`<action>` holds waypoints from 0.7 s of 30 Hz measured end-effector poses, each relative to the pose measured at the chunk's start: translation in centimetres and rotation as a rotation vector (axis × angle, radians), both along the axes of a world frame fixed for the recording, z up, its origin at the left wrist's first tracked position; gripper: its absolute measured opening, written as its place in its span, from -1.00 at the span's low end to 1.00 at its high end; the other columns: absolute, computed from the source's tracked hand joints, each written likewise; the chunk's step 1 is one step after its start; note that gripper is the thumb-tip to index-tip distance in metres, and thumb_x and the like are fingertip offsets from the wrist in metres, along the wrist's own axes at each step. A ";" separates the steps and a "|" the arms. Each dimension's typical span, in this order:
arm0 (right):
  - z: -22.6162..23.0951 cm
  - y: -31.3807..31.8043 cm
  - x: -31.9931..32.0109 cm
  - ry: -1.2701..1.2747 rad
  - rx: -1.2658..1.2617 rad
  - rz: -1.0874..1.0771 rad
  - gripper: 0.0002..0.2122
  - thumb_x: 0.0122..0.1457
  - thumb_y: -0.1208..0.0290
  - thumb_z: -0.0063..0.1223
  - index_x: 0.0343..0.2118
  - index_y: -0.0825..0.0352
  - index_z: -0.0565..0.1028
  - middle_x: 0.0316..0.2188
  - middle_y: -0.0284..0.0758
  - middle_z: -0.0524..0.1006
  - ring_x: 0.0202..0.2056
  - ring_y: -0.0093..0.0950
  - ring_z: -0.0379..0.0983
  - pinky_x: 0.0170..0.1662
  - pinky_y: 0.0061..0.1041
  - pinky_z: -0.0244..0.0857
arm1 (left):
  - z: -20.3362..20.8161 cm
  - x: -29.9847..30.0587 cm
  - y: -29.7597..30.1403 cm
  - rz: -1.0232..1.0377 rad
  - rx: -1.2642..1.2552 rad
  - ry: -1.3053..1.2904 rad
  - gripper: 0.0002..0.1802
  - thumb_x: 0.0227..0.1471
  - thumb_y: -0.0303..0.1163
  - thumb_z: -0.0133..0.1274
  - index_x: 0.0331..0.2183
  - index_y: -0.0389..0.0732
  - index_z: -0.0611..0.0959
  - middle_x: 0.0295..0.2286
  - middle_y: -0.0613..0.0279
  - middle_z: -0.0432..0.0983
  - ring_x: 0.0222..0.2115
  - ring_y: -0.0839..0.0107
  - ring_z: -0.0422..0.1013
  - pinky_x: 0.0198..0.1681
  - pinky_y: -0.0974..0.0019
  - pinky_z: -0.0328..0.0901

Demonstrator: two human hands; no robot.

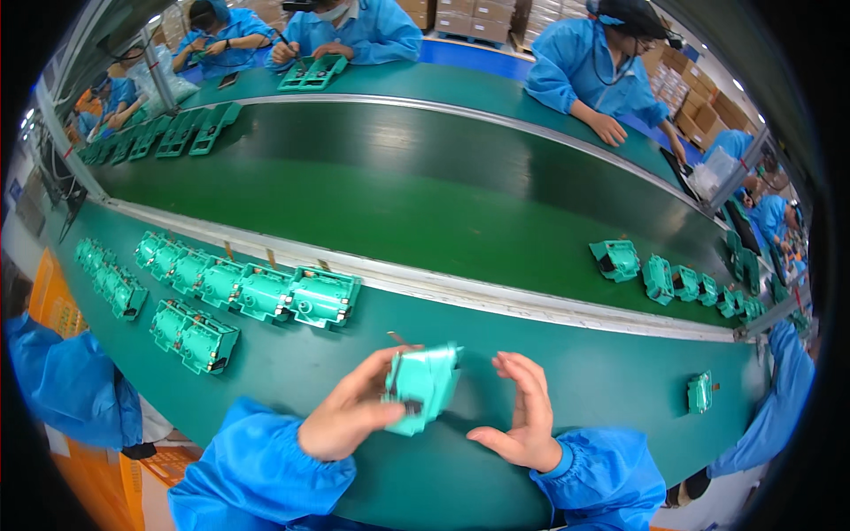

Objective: The person assembles electronic components into a green plastic housing by hand on a factory assembly line.

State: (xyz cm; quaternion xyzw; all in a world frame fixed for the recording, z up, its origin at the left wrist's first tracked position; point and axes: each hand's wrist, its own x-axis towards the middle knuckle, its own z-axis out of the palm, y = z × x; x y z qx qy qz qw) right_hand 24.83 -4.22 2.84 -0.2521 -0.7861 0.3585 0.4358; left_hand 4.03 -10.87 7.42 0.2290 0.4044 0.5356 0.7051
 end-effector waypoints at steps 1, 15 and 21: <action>-0.1 0.0 0.2 0.013 0.003 0.024 -0.30 -0.29 0.27 0.33 -0.05 0.44 0.25 -0.08 -0.06 0.25 -0.06 -0.21 0.22 -0.06 -0.36 0.18 | 0.5 -0.9 -1.0 0.024 0.003 0.013 -0.20 -0.33 -0.32 0.10 0.01 -0.31 0.22 -0.03 0.04 0.19 -0.06 0.15 0.19 -0.01 0.18 0.11; 1.9 2.6 0.9 -0.163 0.035 -0.050 -0.49 -0.23 0.35 0.28 -0.18 0.40 0.35 -0.18 -0.11 0.31 -0.15 -0.24 0.29 -0.13 -0.41 0.23 | -3.2 -8.6 -6.3 0.502 -0.040 2.203 -0.38 -0.41 -0.45 0.09 -0.12 -0.21 0.42 -0.12 -0.06 0.15 -0.11 0.00 0.07 -0.05 0.08 0.03; 3.6 12.7 7.1 -0.463 0.224 -0.569 -0.42 -0.22 0.38 0.23 -0.10 0.48 0.27 -0.11 -0.03 0.29 -0.05 -0.12 0.19 0.00 -0.31 0.09 | -2.5 -10.4 -6.6 0.558 -0.024 2.115 -0.30 -0.34 -0.56 0.07 -0.03 -0.20 0.29 -0.05 -0.09 0.08 -0.01 -0.05 -0.03 0.01 0.03 -0.03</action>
